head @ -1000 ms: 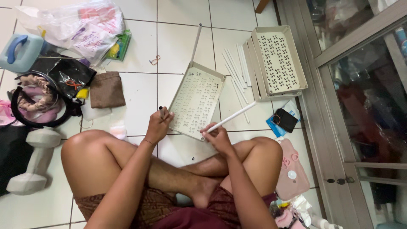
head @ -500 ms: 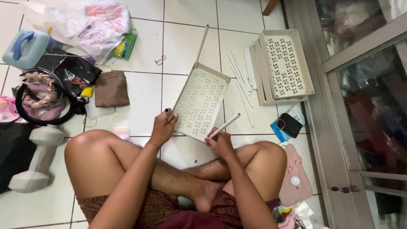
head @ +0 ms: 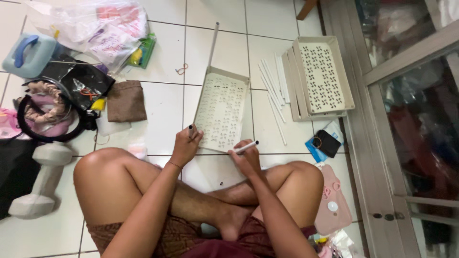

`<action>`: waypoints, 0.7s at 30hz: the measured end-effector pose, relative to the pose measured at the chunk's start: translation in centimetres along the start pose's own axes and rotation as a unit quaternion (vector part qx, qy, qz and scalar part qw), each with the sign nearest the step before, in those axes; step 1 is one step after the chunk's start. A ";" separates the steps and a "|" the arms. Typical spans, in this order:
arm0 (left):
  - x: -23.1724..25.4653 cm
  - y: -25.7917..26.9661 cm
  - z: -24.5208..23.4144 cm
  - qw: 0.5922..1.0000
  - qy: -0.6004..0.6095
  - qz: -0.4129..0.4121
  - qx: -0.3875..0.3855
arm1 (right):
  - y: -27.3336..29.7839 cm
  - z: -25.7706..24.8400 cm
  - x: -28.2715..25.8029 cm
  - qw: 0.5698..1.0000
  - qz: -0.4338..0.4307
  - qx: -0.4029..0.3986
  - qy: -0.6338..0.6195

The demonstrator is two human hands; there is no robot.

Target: The person assembles a multi-tiered plastic shelving unit by inserting white support poles into the corners of perforated trays and stacking them. The person handles the trays and poles by hand, aligning the components and securing the structure.

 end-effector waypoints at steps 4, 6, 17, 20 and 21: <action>-0.6 0.3 -0.2 1.000 0.004 -0.005 0.009 | -0.1 -0.7 0.8 0.968 0.066 0.024 -0.242; -0.7 0.2 0.0 1.000 0.000 0.001 0.010 | -0.2 0.1 1.9 0.939 0.106 0.013 -0.326; -0.4 -1.2 0.7 0.999 -0.040 0.036 -0.005 | -1.5 1.8 3.1 0.939 0.137 0.055 -0.311; -2.0 -0.4 0.3 0.998 -0.045 -0.040 0.004 | -1.0 2.1 1.8 0.920 0.195 0.114 -0.320; -2.9 -0.2 0.3 0.997 -0.045 -0.068 0.005 | -0.8 2.2 1.1 0.923 0.198 0.129 -0.303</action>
Point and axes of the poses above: each hand's wrist, its own y-axis away from the middle knuckle, its own z-axis out of the palm, x = y × z, the point moved 5 cm from there along -y, towards the middle knuckle, and after that the axes turned 9 degrees about y, right-handed, at the moved point
